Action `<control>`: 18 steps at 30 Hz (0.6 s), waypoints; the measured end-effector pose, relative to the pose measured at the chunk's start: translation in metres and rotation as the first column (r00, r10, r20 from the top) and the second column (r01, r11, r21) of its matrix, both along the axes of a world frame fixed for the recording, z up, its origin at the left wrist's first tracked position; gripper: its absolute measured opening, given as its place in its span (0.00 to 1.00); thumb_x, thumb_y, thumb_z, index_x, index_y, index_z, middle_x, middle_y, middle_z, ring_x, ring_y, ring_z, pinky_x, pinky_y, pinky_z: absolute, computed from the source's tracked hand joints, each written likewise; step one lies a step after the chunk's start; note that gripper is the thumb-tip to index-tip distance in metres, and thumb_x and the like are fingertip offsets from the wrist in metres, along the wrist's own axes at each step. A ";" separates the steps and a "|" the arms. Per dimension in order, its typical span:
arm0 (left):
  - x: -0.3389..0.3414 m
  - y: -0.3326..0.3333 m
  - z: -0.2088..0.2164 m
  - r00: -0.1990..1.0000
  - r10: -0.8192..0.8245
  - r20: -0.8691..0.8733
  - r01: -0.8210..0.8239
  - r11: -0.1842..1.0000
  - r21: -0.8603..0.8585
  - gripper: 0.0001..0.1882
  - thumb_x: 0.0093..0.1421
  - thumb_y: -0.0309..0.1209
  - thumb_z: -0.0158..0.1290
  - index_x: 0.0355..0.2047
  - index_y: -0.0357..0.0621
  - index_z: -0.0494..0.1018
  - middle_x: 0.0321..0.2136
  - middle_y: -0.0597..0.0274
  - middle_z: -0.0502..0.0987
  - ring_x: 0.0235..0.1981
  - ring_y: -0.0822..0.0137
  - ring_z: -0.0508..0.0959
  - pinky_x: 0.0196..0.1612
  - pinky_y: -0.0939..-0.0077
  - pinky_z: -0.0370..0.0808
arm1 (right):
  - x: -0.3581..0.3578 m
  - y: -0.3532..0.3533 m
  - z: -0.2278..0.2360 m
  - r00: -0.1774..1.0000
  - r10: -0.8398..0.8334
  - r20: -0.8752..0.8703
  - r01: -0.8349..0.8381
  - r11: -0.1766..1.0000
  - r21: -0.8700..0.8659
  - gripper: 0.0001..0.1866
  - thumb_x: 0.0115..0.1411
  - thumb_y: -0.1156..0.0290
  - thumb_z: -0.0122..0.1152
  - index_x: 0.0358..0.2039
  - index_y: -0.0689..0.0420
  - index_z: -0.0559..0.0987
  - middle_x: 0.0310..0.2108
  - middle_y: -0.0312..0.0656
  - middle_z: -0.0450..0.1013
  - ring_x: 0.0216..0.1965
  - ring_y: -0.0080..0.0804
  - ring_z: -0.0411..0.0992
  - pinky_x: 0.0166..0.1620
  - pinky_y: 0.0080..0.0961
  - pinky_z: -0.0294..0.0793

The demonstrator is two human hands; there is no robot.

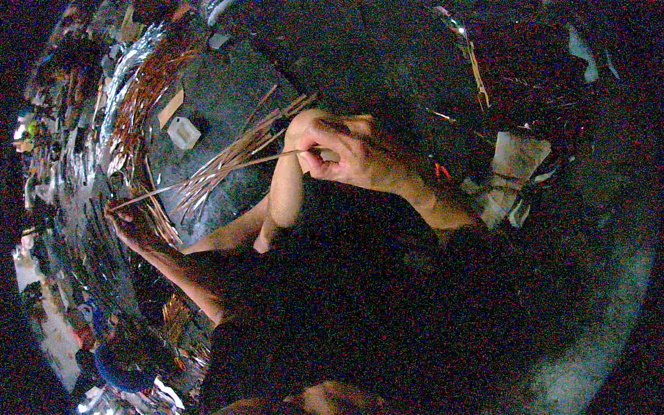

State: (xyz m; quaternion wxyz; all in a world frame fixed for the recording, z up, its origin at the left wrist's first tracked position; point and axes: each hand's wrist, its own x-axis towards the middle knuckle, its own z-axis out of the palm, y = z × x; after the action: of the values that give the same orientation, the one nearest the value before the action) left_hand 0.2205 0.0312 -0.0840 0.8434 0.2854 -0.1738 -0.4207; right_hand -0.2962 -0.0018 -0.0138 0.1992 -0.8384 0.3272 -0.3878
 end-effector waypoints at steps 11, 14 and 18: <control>0.021 0.028 -0.008 0.989 0.107 -0.099 -0.105 0.994 0.028 0.07 0.60 0.31 0.57 0.37 0.42 0.77 0.38 0.59 0.80 0.39 0.67 0.77 0.46 0.70 0.74 | 0.008 -0.008 -0.008 0.999 -0.029 -0.043 0.021 0.986 -0.167 0.10 0.53 0.80 0.64 0.34 0.57 0.74 0.27 0.42 0.74 0.27 0.38 0.76 0.31 0.31 0.75; 0.026 0.047 -0.021 0.988 0.152 -0.029 -0.150 0.987 0.050 0.09 0.61 0.30 0.55 0.40 0.41 0.76 0.39 0.56 0.79 0.33 0.69 0.75 0.43 0.72 0.74 | 0.021 -0.011 -0.009 0.997 0.010 -0.079 -0.018 0.995 -0.101 0.09 0.52 0.80 0.63 0.34 0.58 0.74 0.27 0.43 0.73 0.27 0.41 0.74 0.31 0.33 0.74; 0.043 0.083 -0.045 0.501 0.248 0.829 -0.747 0.607 0.270 0.15 0.62 0.29 0.53 0.47 0.33 0.68 0.40 0.54 0.74 0.41 0.67 0.75 0.45 0.75 0.72 | 0.054 -0.014 -0.015 0.990 0.096 -0.104 -0.093 0.995 0.033 0.07 0.52 0.78 0.63 0.31 0.58 0.73 0.26 0.43 0.72 0.26 0.41 0.74 0.30 0.33 0.73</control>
State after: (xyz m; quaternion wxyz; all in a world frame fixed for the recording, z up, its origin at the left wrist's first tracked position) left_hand 0.2638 0.1138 -0.1292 0.6507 0.7169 -0.2494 -0.0219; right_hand -0.2426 -0.0160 -0.0284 0.2115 -0.8694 0.3026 -0.3283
